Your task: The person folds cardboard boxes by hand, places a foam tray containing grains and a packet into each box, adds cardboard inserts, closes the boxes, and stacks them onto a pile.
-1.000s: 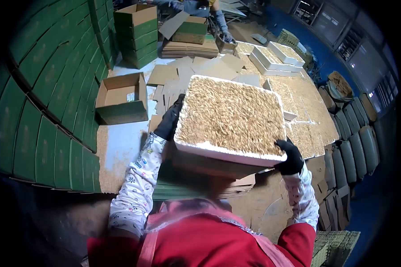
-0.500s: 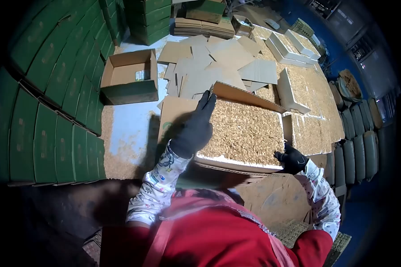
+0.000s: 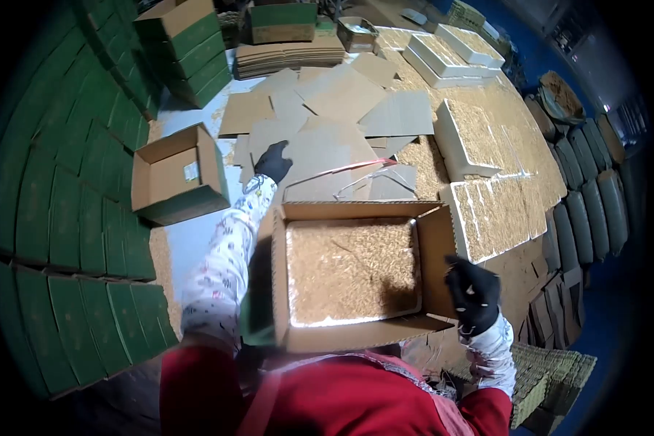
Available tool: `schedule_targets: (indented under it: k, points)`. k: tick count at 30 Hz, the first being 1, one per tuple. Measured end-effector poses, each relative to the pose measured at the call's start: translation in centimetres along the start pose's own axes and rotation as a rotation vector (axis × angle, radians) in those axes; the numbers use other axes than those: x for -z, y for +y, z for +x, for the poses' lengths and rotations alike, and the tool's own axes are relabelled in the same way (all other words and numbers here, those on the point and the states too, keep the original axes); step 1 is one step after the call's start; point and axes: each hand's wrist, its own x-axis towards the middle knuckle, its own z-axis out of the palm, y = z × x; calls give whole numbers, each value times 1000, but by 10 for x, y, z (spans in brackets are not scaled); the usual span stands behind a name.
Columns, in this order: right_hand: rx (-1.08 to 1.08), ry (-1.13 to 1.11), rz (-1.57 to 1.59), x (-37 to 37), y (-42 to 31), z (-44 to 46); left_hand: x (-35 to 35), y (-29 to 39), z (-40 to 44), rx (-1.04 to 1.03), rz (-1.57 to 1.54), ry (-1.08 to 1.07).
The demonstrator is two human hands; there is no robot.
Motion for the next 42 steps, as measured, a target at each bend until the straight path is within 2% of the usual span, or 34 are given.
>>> schedule_targets:
  k: [1,2,4,6,7,8,11,12,14,15,16,17,19,20,22,23,24,25,26,28,29,30,32,34,36,37,38,39,40,41,42]
  points:
    - [-61,146,-10,6,11,4,-26,-20,20,40,220,-29]
    - [-150,243,49,4,41,4,-20,4,17,215,469,-104]
    - [-334,339,136,-5,97,5,-30,-4,23,199,493,-183]
    - [-454,290,33,-21,152,-9,-72,-86,56,2,241,-154]
    - [-387,288,-55,-34,173,-18,-58,-68,50,21,262,-176]
    - [-408,249,-149,-45,188,-24,-39,-42,46,24,289,-203]
    - [-533,137,-74,-89,221,-38,-35,-56,51,28,439,-239]
    - [-466,182,-53,-115,242,-50,-32,-58,50,48,472,-254]
    - [-400,41,-246,-149,258,-51,-31,-73,49,75,484,-211]
    - [-497,-56,-160,-151,249,-41,-30,-90,55,107,438,-190]
    - [-407,14,-229,-166,251,-36,-29,-101,60,146,393,-164]
    - [-420,30,-249,-180,248,-27,-23,-100,58,170,381,-131]
    - [-207,-10,-272,-197,265,-21,-13,-108,59,204,398,-94]
    - [-87,0,-336,-203,276,-19,-4,-99,57,196,410,-98]
    - [30,-181,-414,-203,292,-23,18,-77,44,147,380,-137]
    - [59,-255,-444,-199,293,-28,25,-95,43,27,448,-112]
    - [88,-328,-473,-195,292,-32,33,-89,34,24,460,-117]
    - [127,-208,-489,-193,288,-37,42,-82,26,-3,499,-142]
    - [123,-203,-483,-196,291,-40,52,-69,17,-30,538,-166]
    - [22,-342,-367,-211,302,-50,74,-46,-5,-78,177,-226]
    - [64,-202,-391,-222,311,-60,91,-38,-11,-54,115,-223]
    - [63,-198,-385,-223,314,-60,108,-26,-18,-26,51,-219]
    - [-310,-329,-161,-223,315,-60,137,31,-48,-12,-120,-44]
    - [-332,-249,-106,-212,303,-52,180,46,-64,37,-50,114]
    - [-493,-235,99,-196,289,-41,208,70,-89,-33,-135,347]
    - [-579,-192,131,-197,292,-39,205,103,-107,-140,-282,407]
    - [-664,-149,163,-198,295,-37,203,129,-121,-330,-296,440]
    - [-737,-68,293,-187,287,-33,208,143,-139,-450,-123,419]
    - [-806,12,424,-175,280,-29,213,156,-157,-447,-61,394]
    - [-659,182,436,-190,301,-33,216,170,-174,-446,1,368]
    - [-646,233,483,-165,282,-24,209,181,-195,-439,35,276]
